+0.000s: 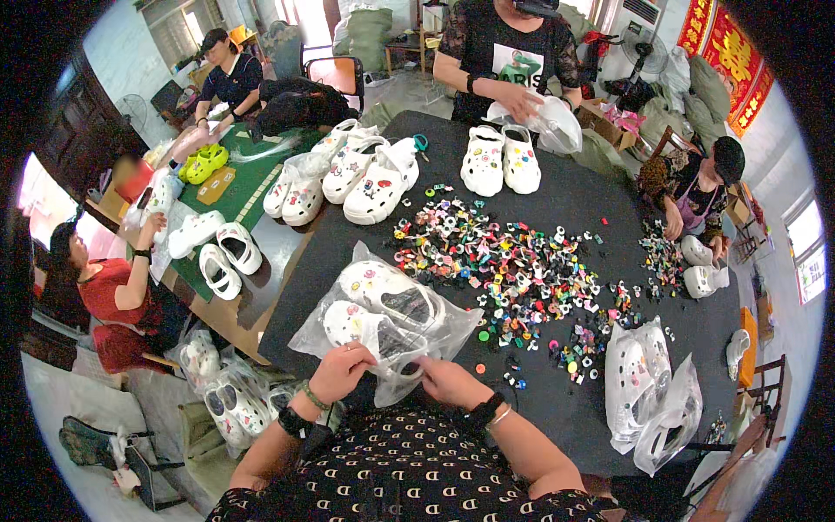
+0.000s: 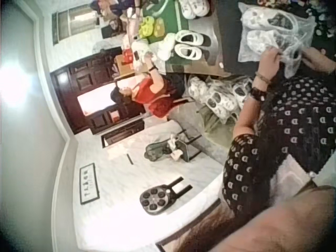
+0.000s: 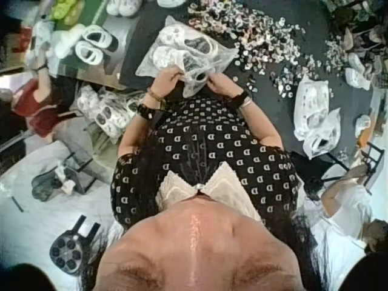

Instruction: Applying decorative charms and accessories to foam clogs.

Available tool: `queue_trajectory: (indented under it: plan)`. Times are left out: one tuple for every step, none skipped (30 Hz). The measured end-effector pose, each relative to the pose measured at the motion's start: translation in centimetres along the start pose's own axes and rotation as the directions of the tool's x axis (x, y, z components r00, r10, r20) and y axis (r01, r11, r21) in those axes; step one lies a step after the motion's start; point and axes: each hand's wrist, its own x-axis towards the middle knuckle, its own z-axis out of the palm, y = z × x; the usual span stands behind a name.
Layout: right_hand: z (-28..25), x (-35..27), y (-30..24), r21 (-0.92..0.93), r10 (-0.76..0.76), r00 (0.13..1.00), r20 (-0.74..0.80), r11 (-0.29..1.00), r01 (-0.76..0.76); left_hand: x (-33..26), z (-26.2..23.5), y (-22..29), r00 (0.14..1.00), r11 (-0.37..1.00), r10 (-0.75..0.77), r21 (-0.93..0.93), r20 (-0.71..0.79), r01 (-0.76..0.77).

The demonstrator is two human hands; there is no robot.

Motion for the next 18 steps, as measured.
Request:
queue_trajectory:
  plan:
    - [-0.1, 0.3, -0.4, -0.021, 0.124, 0.992, -0.03, 0.992, -0.125, -0.1, -0.1, 0.1, 1.0, 1.0, 0.0, 0.003, 0.0, 0.0]
    - [-0.2, 0.6, -0.9, -0.019, 0.122, 0.992, -0.034, 0.992, -0.123, -0.2, -0.1, 0.3, 0.998, 0.999, 0.044, 0.003, -0.038, -0.044]
    - [-0.4, 0.8, -1.3, 0.012, 0.117, 0.987, -0.11, 0.993, -0.117, -0.3, -0.2, 0.5, 0.993, 0.996, 0.09, 0.004, -0.076, -0.09]
    - [-0.5, 1.2, -1.5, 0.041, 0.114, 0.976, -0.186, 0.993, -0.108, -0.5, -0.6, 0.8, 0.998, 0.999, 0.047, -0.013, -0.047, -0.048]
    - [-0.7, 1.5, -1.7, 0.039, 0.114, 0.974, -0.196, 0.993, -0.108, -0.6, -0.5, 0.5, 0.997, 0.998, 0.057, -0.011, -0.044, -0.057]
    - [-0.9, 1.9, -1.8, -0.093, -0.004, 0.962, -0.272, 0.995, -0.022, -0.8, -0.2, 0.1, 0.994, 0.997, 0.074, -0.023, -0.083, -0.076]
    - [-0.9, 2.3, -1.9, -0.23, -0.129, 0.935, -0.33, 0.972, 0.053, -1.0, 0.0, -0.1, 0.988, 0.995, 0.091, -0.035, -0.123, -0.096]
    - [-0.6, 3.0, -1.7, -0.334, -0.149, 0.924, -0.351, 0.942, 0.025, -1.0, 0.1, 0.0, 0.988, 0.993, 0.104, -0.036, -0.115, -0.109]
    - [-0.6, 3.6, -1.5, -0.338, -0.147, 0.92, -0.363, 0.941, 0.016, -1.0, 0.0, 0.4, 0.982, 0.994, 0.104, -0.02, -0.155, -0.108]
    - [-0.7, 4.2, -1.2, -0.407, -0.214, 0.929, -0.303, 0.91, 0.077, -0.9, 0.1, 0.5, 0.975, 0.994, 0.104, -0.005, -0.195, -0.107]
    - [-0.7, 4.9, -1.3, -0.469, -0.277, 0.932, -0.232, 0.872, 0.142, -1.1, 0.1, 0.4, 0.975, 0.993, 0.113, -0.006, -0.19, -0.116]
    - [0.0, 5.5, -1.3, -0.567, -0.278, 0.927, -0.252, 0.819, 0.092, -1.2, 0.0, 0.2, 0.973, 0.996, 0.084, 0.008, -0.214, -0.084]
    - [0.4, 6.0, -1.1, -0.571, -0.275, 0.925, -0.261, 0.817, 0.082, -1.4, -0.1, -0.1, 0.97, 0.998, 0.054, 0.02, -0.239, -0.051]
    - [0.1, 6.6, -2.3, -0.686, -0.151, 0.975, -0.16, 0.728, 0.0, -1.4, -0.3, -0.3, 0.969, 0.999, 0.039, 0.022, -0.243, -0.035]
    - [0.1, 7.2, -3.1, -0.789, -0.006, 0.997, -0.077, 0.612, -0.058, -1.5, -0.3, -0.5, 0.97, 0.999, 0.045, 0.023, -0.241, -0.04]
    - [0.7, 8.2, -2.1, -0.794, 0.017, 1.0, 0.0, 0.608, -0.01, -1.5, -0.5, -0.6, 0.967, 1.0, 0.014, 0.013, -0.255, -0.012]
    - [0.9, 8.9, -1.0, -0.794, 0.014, 1.0, -0.002, 0.608, -0.011, -1.5, -0.6, -0.5, 0.962, 1.0, -0.018, 0.003, -0.271, 0.019]
    - [1.1, 9.5, 0.2, -0.755, -0.09, 0.993, -0.075, 0.656, 0.002, -1.4, -0.8, -0.4, 0.962, 1.0, -0.013, 0.005, -0.272, 0.015]
